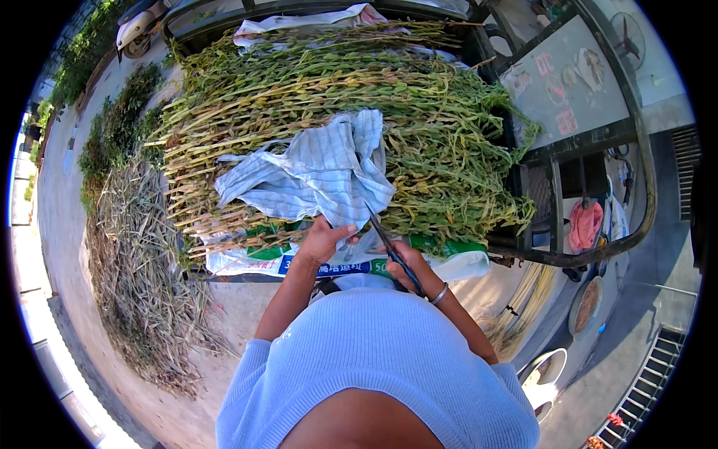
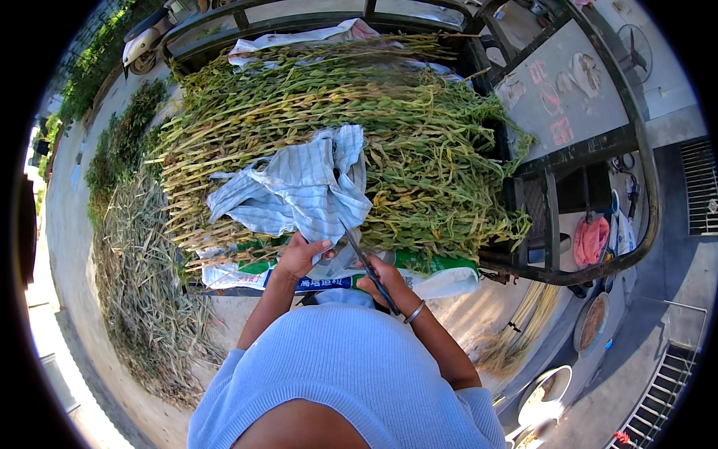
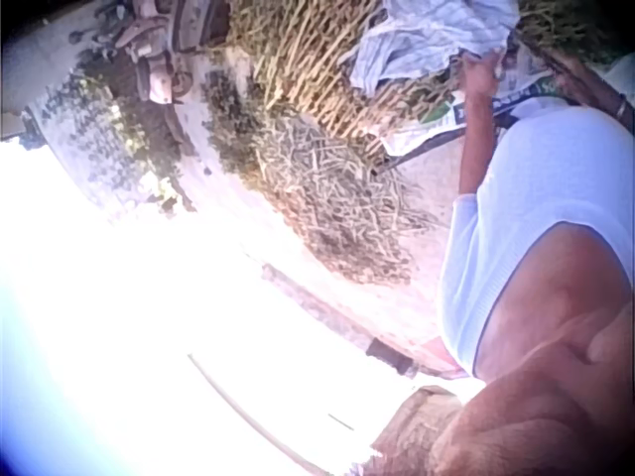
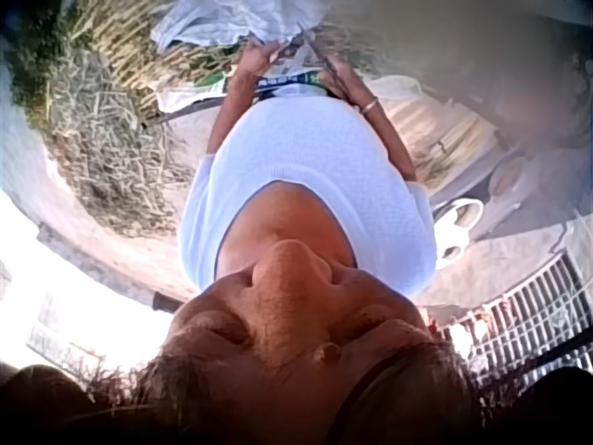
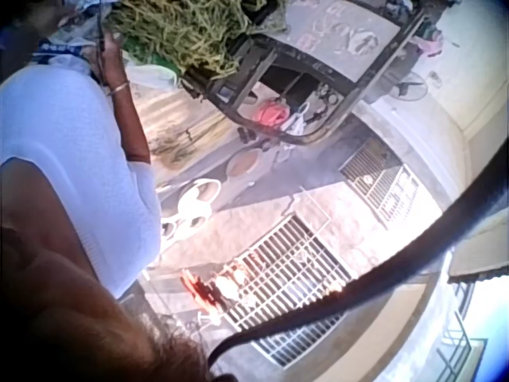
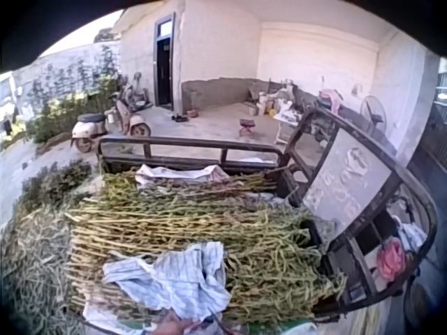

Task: The person uses a pair of scissors to cut a piece of light blue striped fabric into smaller strips. The fabric is held over a cart filled with green plant stalks. The person repeatedly cuts the fabric and gathers the resulting strips.

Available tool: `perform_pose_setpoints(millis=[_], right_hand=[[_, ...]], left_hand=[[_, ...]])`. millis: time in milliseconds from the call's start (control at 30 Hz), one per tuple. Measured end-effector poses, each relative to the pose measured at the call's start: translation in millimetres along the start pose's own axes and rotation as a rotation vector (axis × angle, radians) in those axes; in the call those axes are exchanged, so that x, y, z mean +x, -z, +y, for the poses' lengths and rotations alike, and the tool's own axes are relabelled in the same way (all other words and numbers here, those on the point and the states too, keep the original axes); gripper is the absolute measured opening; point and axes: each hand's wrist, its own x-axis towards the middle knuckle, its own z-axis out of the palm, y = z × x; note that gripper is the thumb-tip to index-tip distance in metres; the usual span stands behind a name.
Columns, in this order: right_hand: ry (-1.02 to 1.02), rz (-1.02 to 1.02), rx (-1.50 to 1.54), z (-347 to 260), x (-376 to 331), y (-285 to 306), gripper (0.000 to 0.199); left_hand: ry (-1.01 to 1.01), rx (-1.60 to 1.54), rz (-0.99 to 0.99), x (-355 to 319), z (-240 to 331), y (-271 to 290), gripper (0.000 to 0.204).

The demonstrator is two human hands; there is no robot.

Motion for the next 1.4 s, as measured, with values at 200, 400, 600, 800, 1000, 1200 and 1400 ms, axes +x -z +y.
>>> perform_pose_setpoints(millis=[200,400,600,800,1000,1200,1400], right_hand=[[0.062,0.036,-0.554,-22,-22,34,0.055],[-0.031,0.423,-1.034,17,-14,63,0.047],[0.012,0.583,-0.97,39,3,57,0.045],[-0.033,0.519,-0.964,37,-8,65,0.047],[-0.164,0.452,-0.686,-1,-38,74,0.06],[0.108,0.325,-0.501,-4,-27,60,0.062],[0.004,-0.076,-0.003,-6,-34,17,0.053]], left_hand=[[0.07,-0.075,0.256,4,-21,20,0.015],[0.062,-0.073,0.183,0,-21,13,0.011],[0.103,-0.097,0.22,-1,-13,-7,0.013],[0.077,0.062,0.254,1,-15,-8,0.014],[0.058,-0.066,0.24,3,-18,-10,0.012],[0.156,-0.165,0.119,5,-17,-12,0.008],[0.203,-0.175,0.203,6,-9,-35,0.012]])
